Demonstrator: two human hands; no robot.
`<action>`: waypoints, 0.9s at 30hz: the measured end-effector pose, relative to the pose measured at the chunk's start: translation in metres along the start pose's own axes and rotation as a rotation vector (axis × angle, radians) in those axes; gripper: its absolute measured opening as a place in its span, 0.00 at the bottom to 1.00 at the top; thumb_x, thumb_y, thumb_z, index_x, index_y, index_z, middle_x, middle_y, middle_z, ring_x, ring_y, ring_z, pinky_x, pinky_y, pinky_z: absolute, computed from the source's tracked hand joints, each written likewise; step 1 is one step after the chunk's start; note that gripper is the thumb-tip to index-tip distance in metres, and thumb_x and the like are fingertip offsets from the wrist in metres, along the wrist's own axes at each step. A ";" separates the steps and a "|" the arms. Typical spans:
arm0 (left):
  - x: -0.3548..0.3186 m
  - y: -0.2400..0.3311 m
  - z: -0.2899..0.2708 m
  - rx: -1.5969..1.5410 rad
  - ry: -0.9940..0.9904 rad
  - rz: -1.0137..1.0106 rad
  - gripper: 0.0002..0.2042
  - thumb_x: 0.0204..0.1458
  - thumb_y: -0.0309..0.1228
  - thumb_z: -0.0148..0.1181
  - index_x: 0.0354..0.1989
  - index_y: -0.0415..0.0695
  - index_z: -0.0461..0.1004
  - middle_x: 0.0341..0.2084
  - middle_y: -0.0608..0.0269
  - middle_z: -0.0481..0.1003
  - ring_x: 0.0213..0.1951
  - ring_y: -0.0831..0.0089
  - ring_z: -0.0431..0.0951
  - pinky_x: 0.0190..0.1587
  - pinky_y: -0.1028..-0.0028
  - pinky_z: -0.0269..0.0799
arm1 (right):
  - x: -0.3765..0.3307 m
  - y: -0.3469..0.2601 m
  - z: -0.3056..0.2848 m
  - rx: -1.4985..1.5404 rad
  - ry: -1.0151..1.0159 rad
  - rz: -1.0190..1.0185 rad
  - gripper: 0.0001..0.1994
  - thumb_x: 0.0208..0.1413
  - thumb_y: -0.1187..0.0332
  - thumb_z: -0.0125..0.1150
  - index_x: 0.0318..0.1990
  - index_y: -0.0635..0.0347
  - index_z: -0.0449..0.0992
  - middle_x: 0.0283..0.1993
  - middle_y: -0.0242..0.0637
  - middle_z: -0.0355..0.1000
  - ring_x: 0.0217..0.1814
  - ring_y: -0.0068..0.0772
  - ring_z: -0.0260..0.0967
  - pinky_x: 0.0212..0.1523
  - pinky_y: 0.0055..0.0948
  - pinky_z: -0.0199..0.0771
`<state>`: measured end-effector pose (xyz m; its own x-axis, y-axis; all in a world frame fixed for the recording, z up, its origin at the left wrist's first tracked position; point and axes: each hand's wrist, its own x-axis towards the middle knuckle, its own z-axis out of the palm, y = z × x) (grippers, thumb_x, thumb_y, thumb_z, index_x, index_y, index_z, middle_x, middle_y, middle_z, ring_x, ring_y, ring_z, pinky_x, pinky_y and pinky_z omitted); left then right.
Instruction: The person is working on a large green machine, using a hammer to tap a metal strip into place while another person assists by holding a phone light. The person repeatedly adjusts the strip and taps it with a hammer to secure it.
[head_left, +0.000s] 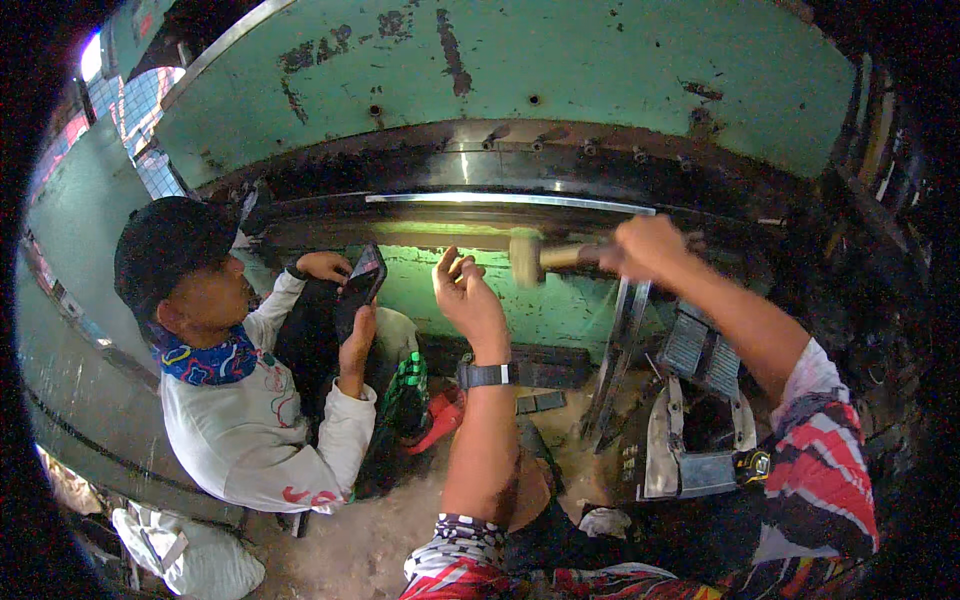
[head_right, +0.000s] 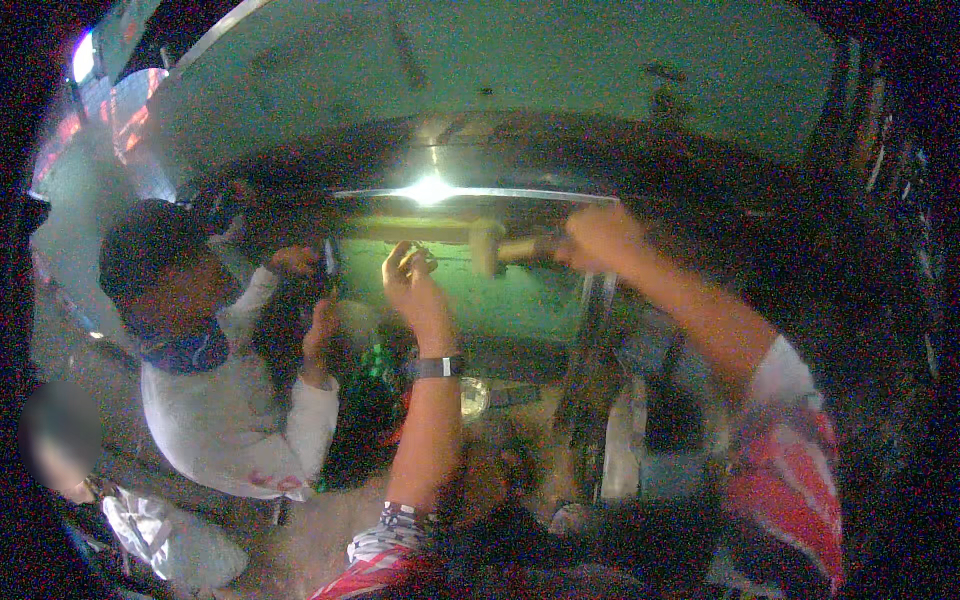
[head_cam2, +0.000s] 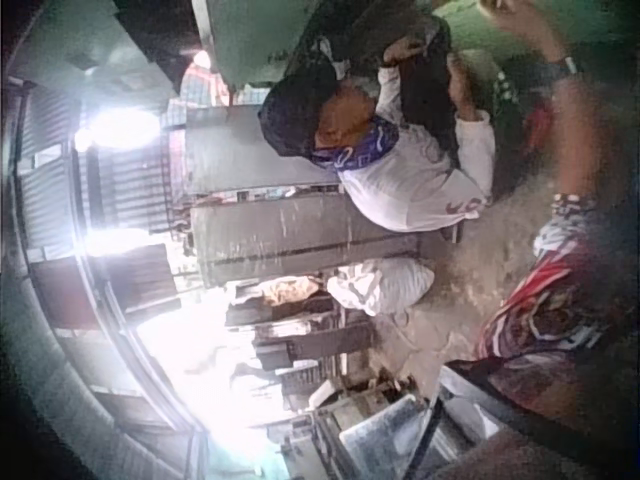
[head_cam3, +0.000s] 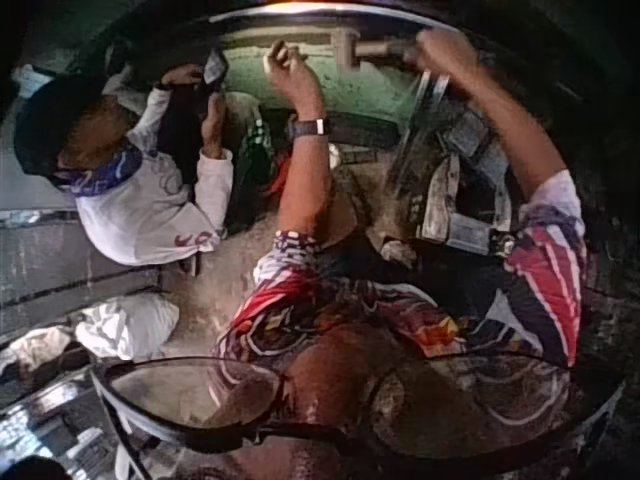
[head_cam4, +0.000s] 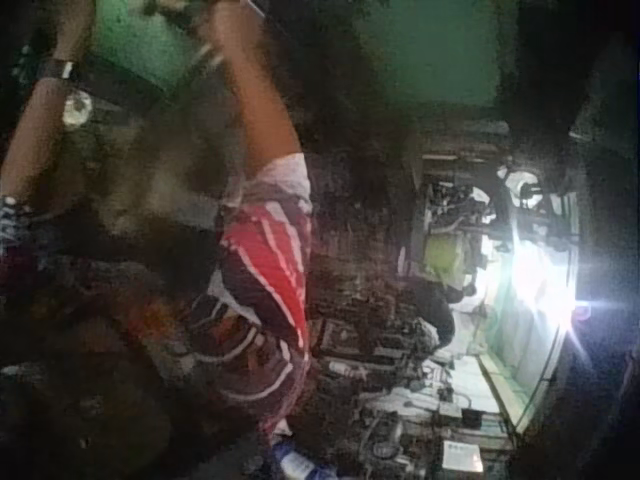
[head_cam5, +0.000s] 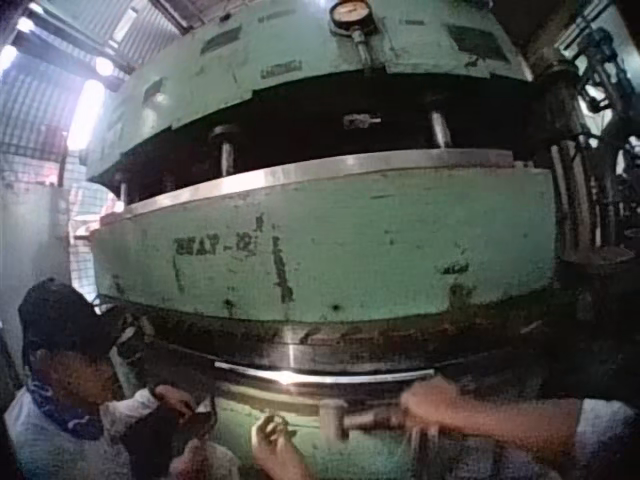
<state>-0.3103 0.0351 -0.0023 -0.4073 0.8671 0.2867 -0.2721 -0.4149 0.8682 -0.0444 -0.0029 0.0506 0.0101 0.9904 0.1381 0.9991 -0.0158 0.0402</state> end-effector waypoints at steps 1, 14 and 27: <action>0.008 0.000 -0.011 0.019 0.032 0.026 0.14 0.60 0.21 0.54 0.54 0.36 0.73 0.37 0.59 0.76 0.34 0.75 0.76 0.40 0.74 0.74 | -0.029 -0.055 -0.023 -0.134 -0.058 -0.080 0.20 0.51 0.47 0.69 0.27 0.58 0.83 0.25 0.47 0.78 0.31 0.53 0.80 0.30 0.48 0.78; 0.010 0.003 -0.004 -0.001 0.054 0.081 0.14 0.59 0.21 0.55 0.54 0.35 0.73 0.37 0.58 0.77 0.34 0.74 0.77 0.38 0.73 0.75 | -0.086 -0.055 0.023 -0.081 -0.161 -0.232 0.20 0.51 0.47 0.68 0.30 0.57 0.84 0.26 0.48 0.79 0.32 0.55 0.79 0.33 0.51 0.79; 0.002 0.006 -0.003 0.011 -0.034 0.082 0.14 0.58 0.22 0.55 0.53 0.32 0.72 0.39 0.55 0.76 0.36 0.71 0.78 0.40 0.73 0.74 | -0.047 -0.136 0.167 -0.330 -0.770 -0.505 0.13 0.50 0.67 0.66 0.45 0.53 0.84 0.47 0.39 0.82 0.48 0.46 0.81 0.39 0.51 0.81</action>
<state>-0.3153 0.0331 0.0026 -0.3978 0.8394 0.3705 -0.2292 -0.4819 0.8457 -0.1732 -0.0244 -0.1266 -0.2739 0.7080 -0.6510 0.8326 0.5133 0.2079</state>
